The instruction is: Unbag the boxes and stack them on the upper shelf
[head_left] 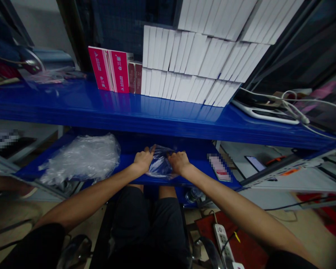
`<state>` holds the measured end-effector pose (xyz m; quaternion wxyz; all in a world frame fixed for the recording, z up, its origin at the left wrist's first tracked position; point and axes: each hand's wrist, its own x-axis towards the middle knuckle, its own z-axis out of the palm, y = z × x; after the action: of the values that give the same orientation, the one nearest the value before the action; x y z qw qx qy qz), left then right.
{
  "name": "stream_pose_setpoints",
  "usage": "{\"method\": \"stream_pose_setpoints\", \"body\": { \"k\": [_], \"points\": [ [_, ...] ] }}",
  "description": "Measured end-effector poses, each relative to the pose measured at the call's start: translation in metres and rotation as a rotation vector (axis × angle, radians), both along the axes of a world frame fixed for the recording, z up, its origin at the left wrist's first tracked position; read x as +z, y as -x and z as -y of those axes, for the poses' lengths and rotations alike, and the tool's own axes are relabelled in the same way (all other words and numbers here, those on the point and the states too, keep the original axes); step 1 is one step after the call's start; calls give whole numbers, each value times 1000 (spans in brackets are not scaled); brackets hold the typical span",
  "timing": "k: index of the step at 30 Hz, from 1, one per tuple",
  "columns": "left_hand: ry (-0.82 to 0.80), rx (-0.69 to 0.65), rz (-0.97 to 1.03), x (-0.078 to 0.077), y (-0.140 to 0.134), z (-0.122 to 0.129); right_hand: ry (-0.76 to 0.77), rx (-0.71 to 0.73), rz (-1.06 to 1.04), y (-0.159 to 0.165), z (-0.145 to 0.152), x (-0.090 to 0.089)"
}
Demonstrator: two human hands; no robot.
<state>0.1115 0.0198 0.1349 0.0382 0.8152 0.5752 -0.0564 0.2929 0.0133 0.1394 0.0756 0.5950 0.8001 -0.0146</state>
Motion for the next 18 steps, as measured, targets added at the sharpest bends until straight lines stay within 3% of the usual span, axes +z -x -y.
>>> {"method": "stream_pose_setpoints", "body": {
  "k": [3,7,9,11,14,16,18],
  "points": [
    [38,38,-31,16,7,-5,-7,-42,-2,0,-9,-1],
    [122,38,-76,34,22,-14,108,43,-46,-6,-23,6],
    [119,-17,-64,40,30,-15,164,133,-84,-9,-28,13],
    [-14,-154,-1,43,34,-15,166,258,-68,-8,-30,21],
    [-258,-439,155,40,32,-12,4,447,7,-1,-30,30],
    [-241,-530,220,31,28,-11,-88,523,40,4,-29,31],
    [-128,-485,211,17,23,-10,-63,537,77,7,-29,25]
  ]
}}
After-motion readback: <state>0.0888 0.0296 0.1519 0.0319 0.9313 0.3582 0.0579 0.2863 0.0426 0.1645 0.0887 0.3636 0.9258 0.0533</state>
